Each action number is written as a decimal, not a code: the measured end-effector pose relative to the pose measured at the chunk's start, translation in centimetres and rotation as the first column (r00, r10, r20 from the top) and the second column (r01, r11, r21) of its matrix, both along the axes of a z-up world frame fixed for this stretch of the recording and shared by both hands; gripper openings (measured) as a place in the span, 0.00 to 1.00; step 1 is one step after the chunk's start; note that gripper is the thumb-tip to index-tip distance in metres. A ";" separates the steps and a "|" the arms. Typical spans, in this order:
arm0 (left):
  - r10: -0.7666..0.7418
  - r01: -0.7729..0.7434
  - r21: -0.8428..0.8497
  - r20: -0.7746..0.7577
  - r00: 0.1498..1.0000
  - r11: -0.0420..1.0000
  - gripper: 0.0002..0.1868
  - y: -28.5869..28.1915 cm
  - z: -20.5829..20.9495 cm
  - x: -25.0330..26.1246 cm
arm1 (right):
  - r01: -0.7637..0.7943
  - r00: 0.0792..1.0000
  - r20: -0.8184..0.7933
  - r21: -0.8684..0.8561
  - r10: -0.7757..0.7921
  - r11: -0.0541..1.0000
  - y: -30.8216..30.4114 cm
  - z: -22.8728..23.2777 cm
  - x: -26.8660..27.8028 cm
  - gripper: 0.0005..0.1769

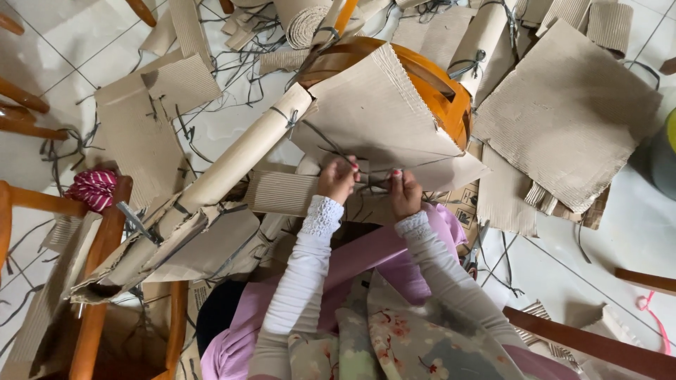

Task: Wrapping a wooden chair seat with cardboard and securing it with string or wire.

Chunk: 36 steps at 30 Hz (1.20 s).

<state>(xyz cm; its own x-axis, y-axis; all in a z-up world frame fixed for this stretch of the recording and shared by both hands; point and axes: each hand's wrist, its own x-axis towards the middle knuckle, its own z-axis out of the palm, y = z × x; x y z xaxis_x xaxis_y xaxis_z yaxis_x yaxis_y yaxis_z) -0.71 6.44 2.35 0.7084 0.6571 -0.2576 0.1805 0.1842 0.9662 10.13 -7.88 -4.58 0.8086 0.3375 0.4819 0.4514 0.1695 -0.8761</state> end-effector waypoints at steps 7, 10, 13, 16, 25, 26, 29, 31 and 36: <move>0.264 -0.262 -0.043 0.244 0.933 0.964 0.17 2.3 0.0 2.4 | 0.480 0.641 0.749 -0.221 -0.168 0.849 -1.1 -12.7 -5.0 0.10; 0.262 -0.277 0.048 0.210 0.942 0.960 0.13 2.6 -0.2 4.1 | 0.418 0.683 0.731 -0.378 -0.011 0.826 -1.8 -6.3 -6.2 0.08; 0.235 -0.274 0.143 0.240 0.942 0.951 0.08 3.2 -0.6 5.9 | 0.318 0.756 0.594 -0.700 0.275 0.640 -1.7 -2.7 -5.2 0.12; 0.210 -0.274 0.255 0.250 0.945 0.927 0.05 3.7 -1.1 6.9 | 0.317 0.801 0.442 -0.886 0.404 0.340 0.1 -3.0 -3.5 0.07; 0.181 -0.235 0.352 0.181 0.967 0.906 0.17 2.9 0.3 7.4 | 0.285 0.904 0.276 -0.958 0.326 0.021 6.0 -10.2 2.2 0.10; 0.186 -0.250 0.350 0.207 0.961 0.903 0.19 2.9 -0.4 7.8 | 0.287 0.904 0.280 -0.958 0.323 0.027 6.4 -9.9 2.4 0.07; 0.209 -0.302 0.299 0.304 0.929 0.905 0.22 3.4 -1.4 8.4 | 0.250 0.915 0.192 -0.960 0.356 -0.125 8.0 -3.8 1.9 0.06; 0.219 -0.323 0.213 0.403 0.889 0.922 0.22 3.4 -1.6 8.0 | 0.194 0.936 0.150 -0.974 0.318 -0.113 7.7 -4.3 2.1 0.09; 0.254 -0.340 0.076 0.520 0.816 0.937 0.22 4.2 -4.8 3.2 | -0.055 0.984 -0.053 -0.998 0.169 0.007 3.3 -5.0 4.6 0.16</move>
